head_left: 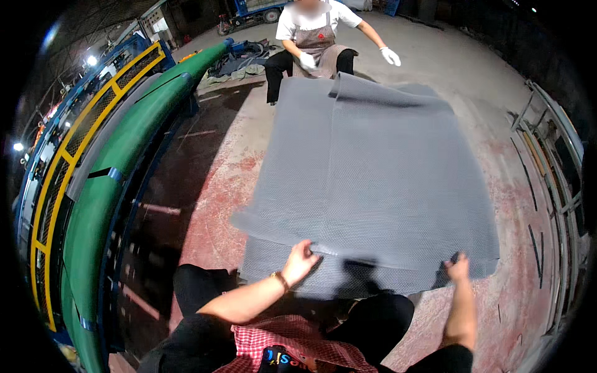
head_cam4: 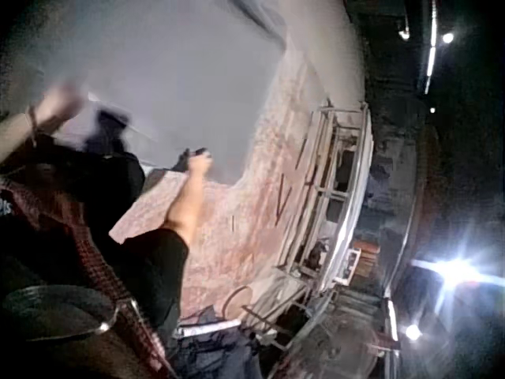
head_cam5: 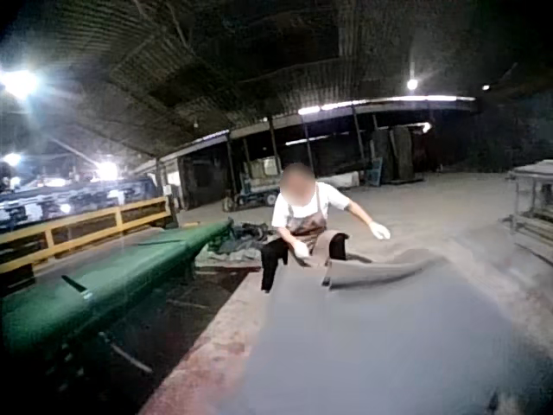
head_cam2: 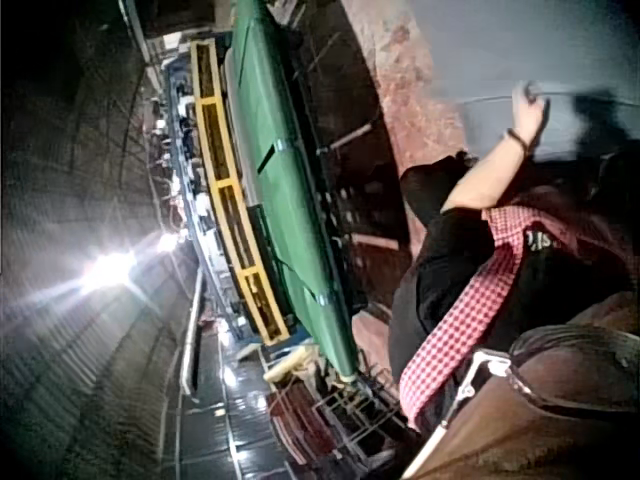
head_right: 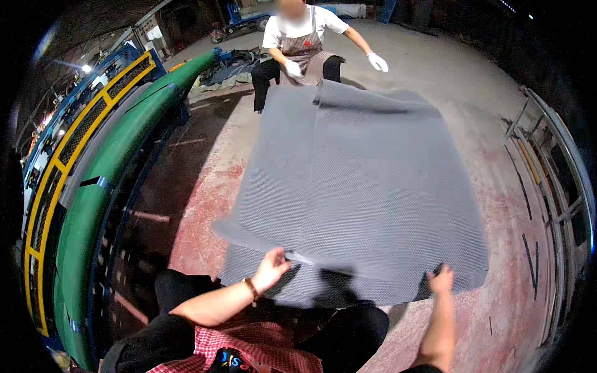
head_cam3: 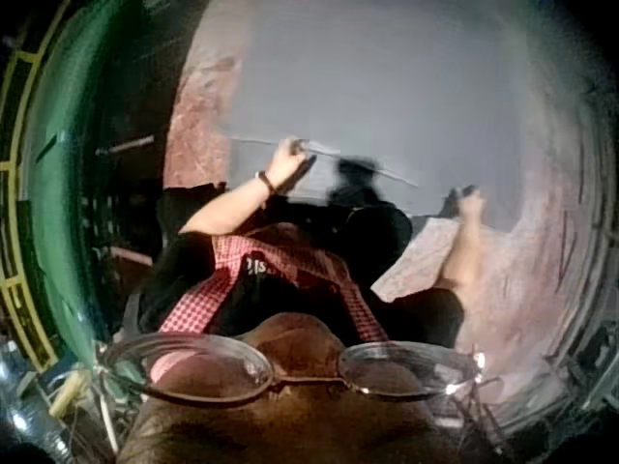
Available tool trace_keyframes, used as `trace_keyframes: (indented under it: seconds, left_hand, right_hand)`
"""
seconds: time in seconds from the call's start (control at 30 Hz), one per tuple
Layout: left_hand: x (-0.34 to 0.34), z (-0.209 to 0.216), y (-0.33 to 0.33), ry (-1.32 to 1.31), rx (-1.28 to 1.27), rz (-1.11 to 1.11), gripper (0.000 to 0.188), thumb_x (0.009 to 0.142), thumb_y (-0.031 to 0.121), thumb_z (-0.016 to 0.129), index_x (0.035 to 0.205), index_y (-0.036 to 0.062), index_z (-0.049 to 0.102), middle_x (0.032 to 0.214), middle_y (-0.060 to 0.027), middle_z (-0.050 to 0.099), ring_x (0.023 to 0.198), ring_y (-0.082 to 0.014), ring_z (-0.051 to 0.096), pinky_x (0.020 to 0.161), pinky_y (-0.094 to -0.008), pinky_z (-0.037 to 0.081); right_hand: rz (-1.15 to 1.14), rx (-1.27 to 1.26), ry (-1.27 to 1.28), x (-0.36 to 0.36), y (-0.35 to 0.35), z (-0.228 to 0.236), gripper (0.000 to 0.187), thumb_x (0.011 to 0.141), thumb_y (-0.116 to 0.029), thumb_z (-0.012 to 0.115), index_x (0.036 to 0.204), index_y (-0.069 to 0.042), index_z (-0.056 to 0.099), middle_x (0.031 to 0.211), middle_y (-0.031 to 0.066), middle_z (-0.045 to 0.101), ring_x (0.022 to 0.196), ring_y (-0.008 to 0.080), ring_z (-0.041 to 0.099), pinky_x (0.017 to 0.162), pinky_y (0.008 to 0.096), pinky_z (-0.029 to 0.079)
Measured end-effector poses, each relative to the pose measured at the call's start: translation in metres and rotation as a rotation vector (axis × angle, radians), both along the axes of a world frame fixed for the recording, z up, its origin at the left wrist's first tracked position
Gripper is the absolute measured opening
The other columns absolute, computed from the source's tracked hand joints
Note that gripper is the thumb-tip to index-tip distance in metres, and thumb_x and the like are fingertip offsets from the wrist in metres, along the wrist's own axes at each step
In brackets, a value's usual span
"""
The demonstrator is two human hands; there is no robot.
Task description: The person works with a partner to pull large gray textured foam sheets from a machine conveyor and stack them neatly on top of one another on the floor.
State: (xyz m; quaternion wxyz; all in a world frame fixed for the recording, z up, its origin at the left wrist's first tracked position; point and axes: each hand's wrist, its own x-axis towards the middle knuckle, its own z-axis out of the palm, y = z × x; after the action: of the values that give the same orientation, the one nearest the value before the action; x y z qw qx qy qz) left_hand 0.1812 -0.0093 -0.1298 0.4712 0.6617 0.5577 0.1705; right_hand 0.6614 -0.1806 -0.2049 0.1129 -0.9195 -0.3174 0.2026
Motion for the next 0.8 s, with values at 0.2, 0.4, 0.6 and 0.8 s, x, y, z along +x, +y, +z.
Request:
trace_keyframes:
  seconds: [0.2,0.4,0.6,0.8]
  left_hand:
    - [0.108,-0.025,0.052,0.773,-0.06,0.093,0.074,0.073,0.044,0.05,0.12,-0.0091,0.029,0.117,-0.0247,0.042,0.114,-0.0353,0.03,0.095,-0.0438,0.022]
    - [0.133,-0.051,0.049,0.771,0.026,0.242,0.078,0.07,0.041,0.056,0.121,-0.0097,0.026,0.113,-0.0263,0.043,0.108,-0.0354,0.037,0.091,-0.0418,0.028]
    - [0.104,-0.038,0.084,0.158,0.264,0.166,0.029,0.076,0.028,0.056,0.078,-0.0016,0.053,0.075,-0.0183,0.057,0.069,-0.0327,0.056,0.066,-0.039,0.044]
    - [0.069,0.107,0.07,-0.182,0.57,-0.037,0.017,0.078,0.013,0.059,0.087,-0.0017,0.057,0.077,-0.0094,0.058,0.071,-0.0134,0.053,0.064,-0.0275,0.043]
  right_hand:
    - [-0.148,0.118,-0.183,-0.064,0.003,-0.031,0.066,0.07,-0.024,0.061,0.127,-0.009,0.031,0.135,0.0237,0.013,0.125,0.0372,0.015,0.101,0.0416,0.019]
    - [-0.412,0.4,-0.239,-0.033,-0.006,-0.059,0.055,0.069,-0.019,0.061,0.116,-0.001,0.042,0.127,0.023,0.031,0.117,0.0356,0.03,0.098,0.0398,0.025]
    - [-0.84,0.237,-0.189,-0.002,0.018,-0.045,0.059,0.067,-0.025,0.065,0.111,0.007,0.043,0.108,0.023,0.049,0.1,0.0344,0.047,0.088,0.0388,0.036]
    - [-0.966,1.071,0.341,0.048,-0.004,-0.071,0.057,0.07,-0.026,0.067,0.107,0.009,0.043,0.106,0.0168,0.052,0.092,0.0267,0.052,0.078,0.0364,0.043]
